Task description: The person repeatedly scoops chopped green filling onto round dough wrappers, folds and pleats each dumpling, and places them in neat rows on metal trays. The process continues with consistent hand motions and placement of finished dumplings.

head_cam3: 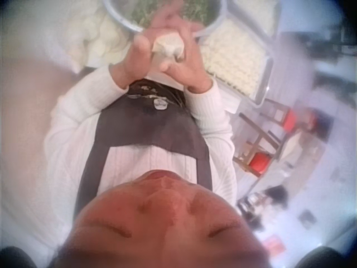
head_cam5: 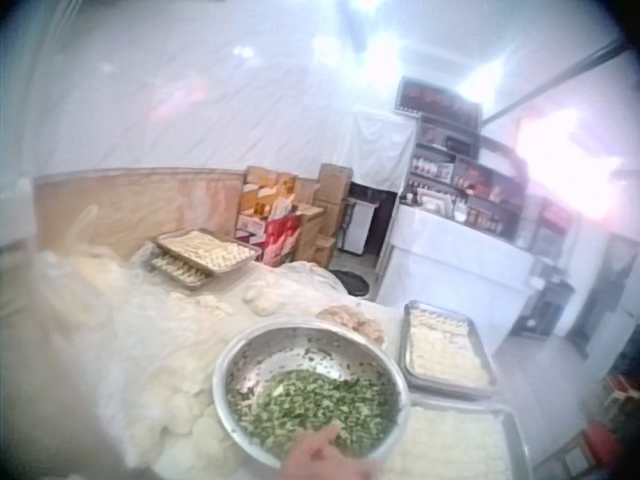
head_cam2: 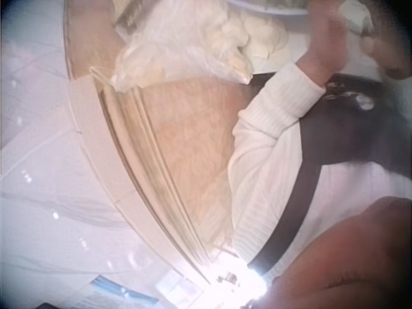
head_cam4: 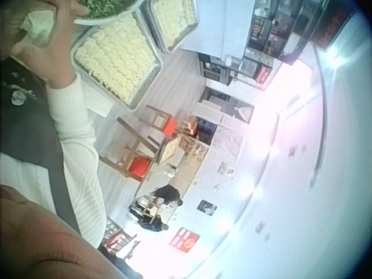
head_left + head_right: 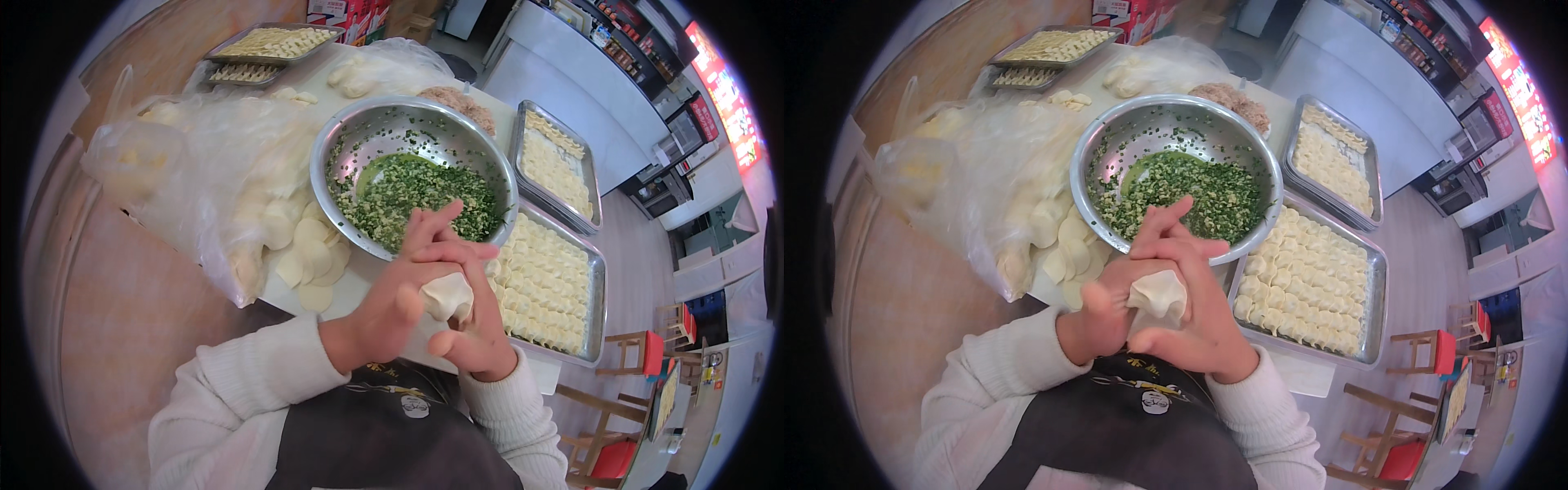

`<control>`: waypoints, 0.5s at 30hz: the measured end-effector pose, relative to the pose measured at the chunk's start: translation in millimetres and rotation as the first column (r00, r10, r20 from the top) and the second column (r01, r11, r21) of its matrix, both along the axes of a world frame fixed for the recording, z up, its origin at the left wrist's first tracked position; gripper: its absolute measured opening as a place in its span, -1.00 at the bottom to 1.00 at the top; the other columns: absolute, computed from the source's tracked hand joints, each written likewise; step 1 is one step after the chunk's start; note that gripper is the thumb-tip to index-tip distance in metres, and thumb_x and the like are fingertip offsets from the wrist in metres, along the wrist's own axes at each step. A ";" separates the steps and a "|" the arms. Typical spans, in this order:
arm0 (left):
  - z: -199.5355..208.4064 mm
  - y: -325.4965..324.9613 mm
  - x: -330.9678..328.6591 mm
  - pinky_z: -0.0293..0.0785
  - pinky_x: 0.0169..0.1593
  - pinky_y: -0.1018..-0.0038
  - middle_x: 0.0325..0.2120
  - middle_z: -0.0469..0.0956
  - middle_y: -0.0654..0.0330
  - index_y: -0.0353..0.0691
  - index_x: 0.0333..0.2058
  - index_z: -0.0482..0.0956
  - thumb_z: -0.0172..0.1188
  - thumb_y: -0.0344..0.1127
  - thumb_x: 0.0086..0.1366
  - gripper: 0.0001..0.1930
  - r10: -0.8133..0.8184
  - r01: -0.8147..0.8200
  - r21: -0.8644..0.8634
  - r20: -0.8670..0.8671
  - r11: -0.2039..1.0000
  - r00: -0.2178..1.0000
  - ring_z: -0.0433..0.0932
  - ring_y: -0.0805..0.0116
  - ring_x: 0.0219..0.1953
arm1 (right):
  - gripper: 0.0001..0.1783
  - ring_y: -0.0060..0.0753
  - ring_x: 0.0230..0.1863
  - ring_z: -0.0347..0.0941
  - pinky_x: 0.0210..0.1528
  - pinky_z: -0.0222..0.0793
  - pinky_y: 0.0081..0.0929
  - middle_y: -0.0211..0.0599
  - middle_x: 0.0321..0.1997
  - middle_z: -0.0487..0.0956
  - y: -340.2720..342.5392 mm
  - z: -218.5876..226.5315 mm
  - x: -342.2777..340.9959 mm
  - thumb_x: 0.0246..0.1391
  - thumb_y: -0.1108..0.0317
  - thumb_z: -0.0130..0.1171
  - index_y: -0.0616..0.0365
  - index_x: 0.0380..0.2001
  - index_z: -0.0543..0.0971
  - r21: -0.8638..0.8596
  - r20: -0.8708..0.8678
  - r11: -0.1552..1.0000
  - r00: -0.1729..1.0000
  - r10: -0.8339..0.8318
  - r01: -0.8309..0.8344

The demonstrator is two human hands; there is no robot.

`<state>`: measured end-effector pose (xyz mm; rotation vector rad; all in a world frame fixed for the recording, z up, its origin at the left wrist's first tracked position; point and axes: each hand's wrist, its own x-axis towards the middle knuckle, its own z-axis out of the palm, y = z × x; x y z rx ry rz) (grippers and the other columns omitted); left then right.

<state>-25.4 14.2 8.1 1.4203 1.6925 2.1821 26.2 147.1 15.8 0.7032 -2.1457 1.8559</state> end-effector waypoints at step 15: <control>-6.9 -3.8 -0.4 -0.02 0.31 -0.02 -0.05 0.55 0.19 -0.18 -0.46 0.61 0.23 -0.24 0.20 -0.84 0.434 -0.608 -0.285 -0.487 0.741 0.758 0.18 -0.08 0.27 | -0.61 -0.38 -0.04 0.39 0.06 0.27 -0.35 -0.26 -0.10 0.53 10.1 -24.5 12.4 0.40 0.11 -0.24 0.16 -0.15 0.49 -0.830 0.412 0.481 0.892 0.187 0.283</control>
